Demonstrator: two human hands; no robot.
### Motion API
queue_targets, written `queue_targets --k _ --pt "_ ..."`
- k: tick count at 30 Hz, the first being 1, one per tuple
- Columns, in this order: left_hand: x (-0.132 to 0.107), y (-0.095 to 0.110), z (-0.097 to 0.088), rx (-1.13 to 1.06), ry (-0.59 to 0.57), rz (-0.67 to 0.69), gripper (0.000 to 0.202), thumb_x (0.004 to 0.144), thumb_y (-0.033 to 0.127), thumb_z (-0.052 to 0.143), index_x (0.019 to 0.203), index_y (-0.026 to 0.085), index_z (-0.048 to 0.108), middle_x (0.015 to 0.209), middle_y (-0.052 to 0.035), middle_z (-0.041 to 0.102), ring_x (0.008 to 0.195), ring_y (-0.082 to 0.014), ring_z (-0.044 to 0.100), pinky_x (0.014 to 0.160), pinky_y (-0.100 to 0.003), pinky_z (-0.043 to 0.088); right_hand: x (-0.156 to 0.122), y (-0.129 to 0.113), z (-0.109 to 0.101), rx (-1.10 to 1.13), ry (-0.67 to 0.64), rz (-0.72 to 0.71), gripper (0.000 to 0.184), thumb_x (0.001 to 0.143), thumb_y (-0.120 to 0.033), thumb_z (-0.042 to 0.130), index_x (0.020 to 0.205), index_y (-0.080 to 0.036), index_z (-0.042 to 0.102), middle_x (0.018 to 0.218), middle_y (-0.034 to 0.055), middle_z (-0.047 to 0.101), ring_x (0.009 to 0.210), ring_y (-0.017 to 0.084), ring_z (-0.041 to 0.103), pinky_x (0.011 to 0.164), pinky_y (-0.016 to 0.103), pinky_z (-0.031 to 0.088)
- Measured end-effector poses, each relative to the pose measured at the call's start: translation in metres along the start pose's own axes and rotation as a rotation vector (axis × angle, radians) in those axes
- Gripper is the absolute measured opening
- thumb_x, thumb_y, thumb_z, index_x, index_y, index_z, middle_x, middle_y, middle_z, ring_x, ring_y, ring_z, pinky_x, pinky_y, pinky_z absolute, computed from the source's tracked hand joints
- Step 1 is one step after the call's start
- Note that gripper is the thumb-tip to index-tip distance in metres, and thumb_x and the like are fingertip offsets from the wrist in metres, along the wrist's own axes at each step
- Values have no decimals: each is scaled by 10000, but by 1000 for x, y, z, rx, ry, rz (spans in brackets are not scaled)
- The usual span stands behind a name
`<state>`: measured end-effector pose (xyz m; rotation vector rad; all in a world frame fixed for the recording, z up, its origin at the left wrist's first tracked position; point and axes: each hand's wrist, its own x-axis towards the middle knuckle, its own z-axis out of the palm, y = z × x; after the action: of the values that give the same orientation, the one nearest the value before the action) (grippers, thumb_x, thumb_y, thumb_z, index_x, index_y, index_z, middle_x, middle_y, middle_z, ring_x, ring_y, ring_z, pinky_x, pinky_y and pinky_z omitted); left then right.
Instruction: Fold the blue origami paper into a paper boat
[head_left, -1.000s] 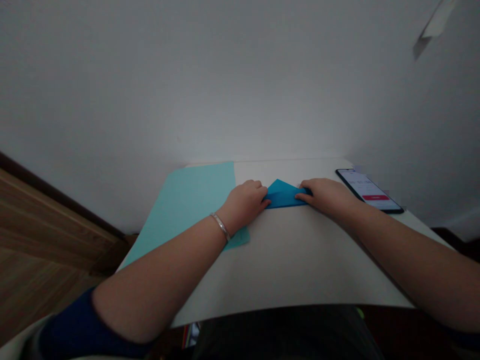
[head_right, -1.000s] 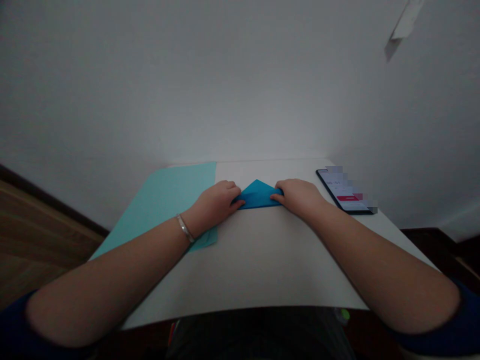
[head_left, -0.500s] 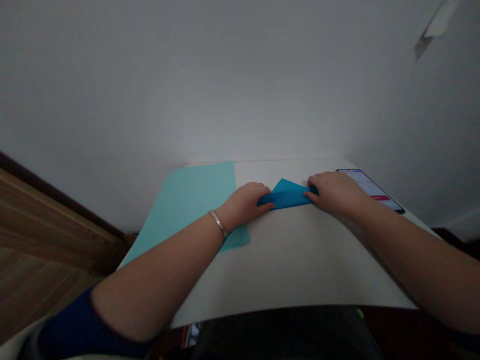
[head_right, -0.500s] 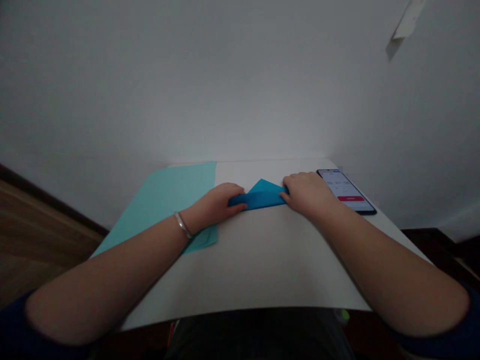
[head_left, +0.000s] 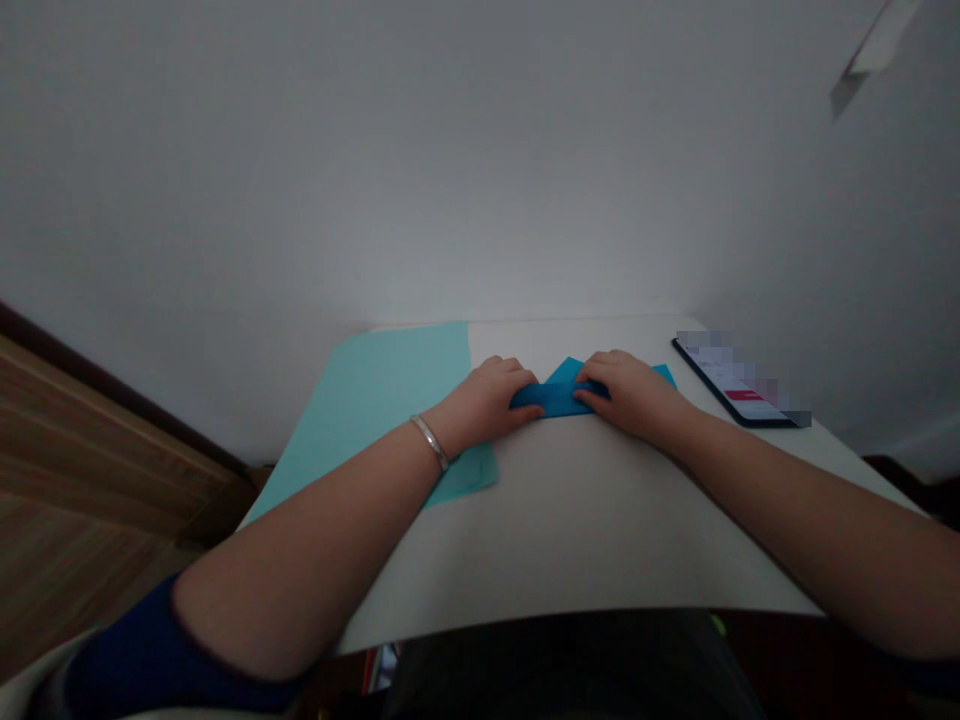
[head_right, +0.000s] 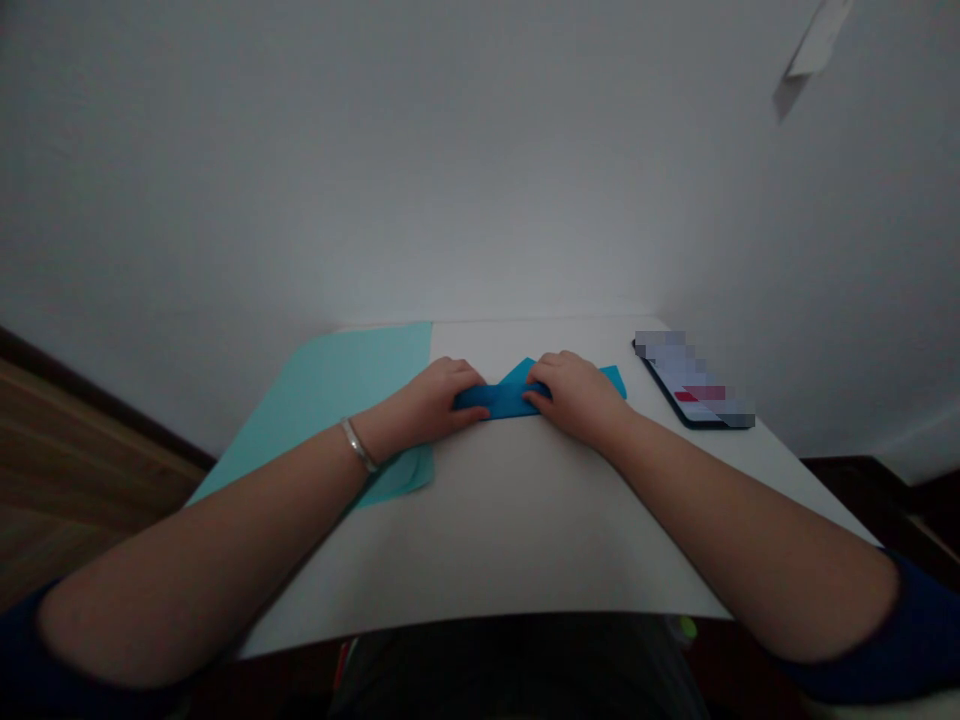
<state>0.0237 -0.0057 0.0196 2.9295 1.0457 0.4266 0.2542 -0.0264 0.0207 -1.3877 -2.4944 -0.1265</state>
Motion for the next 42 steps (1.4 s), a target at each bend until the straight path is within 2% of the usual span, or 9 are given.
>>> queue_targets --k 3,8,13,19,22,26,30,37,42 --pt "-1 -3 -5 -7 -70 -19 280 821 401 633 959 157 631 877 -62 623 829 -197 553 749 -304 421 -1 2 4 1 -9 7 127 865 -293 547 879 -194 625 953 90 638 918 229 557 829 364 434" --pt "-1 -3 -12 -129 -157 -112 234 792 386 641 761 155 626 683 -9 592 611 -137 511 574 -248 357 -3 4 6 -13 -16 18 129 867 -292 538 854 -187 610 931 89 620 901 231 543 820 360 434" --pt "-1 0 -14 -135 -169 -147 247 771 401 633 698 167 607 602 11 558 531 -118 463 501 -244 288 -3 4 5 -27 -7 12 118 861 -290 539 836 -193 600 918 82 619 884 226 541 810 357 433" --pt "0 -2 -11 -134 -162 -135 242 781 400 642 754 161 619 675 -7 598 589 -131 508 543 -243 342 -4 4 5 -7 -3 20 115 861 -295 545 835 -196 599 920 78 618 893 222 543 818 353 432" --pt "1 -7 -7 -64 -131 -76 239 781 403 661 812 166 645 763 -31 627 722 -167 553 667 -273 409 -4 4 5 -3 2 24 116 859 -297 552 836 -194 601 926 78 618 897 223 543 820 351 432" --pt "-1 -13 -1 -31 -84 -36 294 760 370 704 970 170 654 1062 -99 636 1022 -237 546 908 -363 406 -4 5 5 -2 -7 28 111 854 -293 559 844 -194 608 933 80 619 906 227 547 820 354 434" --pt "-4 -19 4 -143 -69 -4 305 777 286 695 1050 175 620 1328 -125 528 1244 -231 453 1043 -373 333 -5 5 5 -2 -9 28 119 859 -294 551 850 -193 614 934 85 624 910 230 552 819 360 438" --pt "-8 -17 0 -212 -114 -15 385 818 212 615 1195 158 559 1347 -126 530 1271 -214 454 1059 -357 344 -7 6 6 10 0 13 125 860 -292 554 857 -184 615 936 90 626 904 223 558 827 357 437" --pt "-2 -4 0 -133 -35 -97 314 869 291 551 1135 134 605 1138 -122 650 1084 -238 585 949 -371 442 -2 5 8 -6 15 -2 112 857 -292 555 850 -192 603 926 84 621 890 227 550 807 360 440"
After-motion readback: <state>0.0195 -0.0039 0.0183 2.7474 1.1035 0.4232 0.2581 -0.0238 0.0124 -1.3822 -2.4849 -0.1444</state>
